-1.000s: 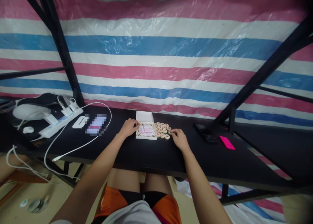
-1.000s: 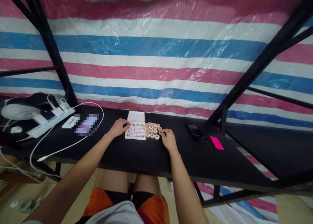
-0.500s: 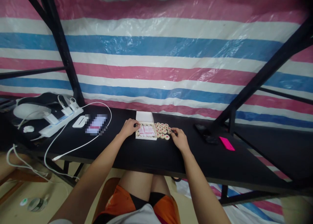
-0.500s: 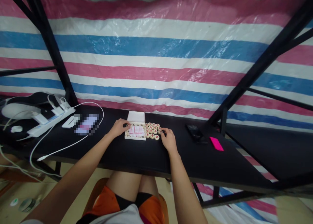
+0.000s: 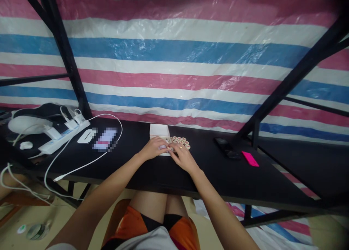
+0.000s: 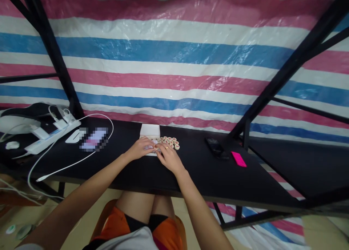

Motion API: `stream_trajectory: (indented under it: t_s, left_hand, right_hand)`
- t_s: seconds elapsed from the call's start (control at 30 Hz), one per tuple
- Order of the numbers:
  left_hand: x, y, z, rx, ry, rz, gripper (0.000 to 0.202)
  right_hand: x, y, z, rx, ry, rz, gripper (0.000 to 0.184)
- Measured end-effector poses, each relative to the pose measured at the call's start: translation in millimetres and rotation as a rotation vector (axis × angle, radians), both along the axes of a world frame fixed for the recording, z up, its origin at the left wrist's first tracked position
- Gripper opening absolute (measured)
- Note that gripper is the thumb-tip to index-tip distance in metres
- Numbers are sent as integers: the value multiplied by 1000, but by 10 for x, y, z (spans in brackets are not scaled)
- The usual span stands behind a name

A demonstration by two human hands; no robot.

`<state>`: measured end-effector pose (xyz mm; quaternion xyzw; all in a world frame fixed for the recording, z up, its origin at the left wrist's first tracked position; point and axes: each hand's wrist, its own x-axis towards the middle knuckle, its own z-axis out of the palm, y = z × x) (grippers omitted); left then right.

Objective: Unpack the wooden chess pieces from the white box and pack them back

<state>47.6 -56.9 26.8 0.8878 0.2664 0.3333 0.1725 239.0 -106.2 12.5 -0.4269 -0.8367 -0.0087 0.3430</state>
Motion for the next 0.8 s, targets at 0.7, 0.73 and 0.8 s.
stream_trajectory:
  t_s: [0.7, 0.73, 0.8]
  left_hand:
    - [-330, 286, -144, -47, 376, 445, 40]
    - [-331, 293, -155, -47, 376, 447, 37]
    - [-335, 310, -172, -43, 366, 454, 34]
  right_hand:
    - [918, 202, -466, -401, 397, -679, 17]
    - [920, 208, -480, -403, 404, -675, 21]
    - [923, 212, -502, -398, 382, -675, 23]
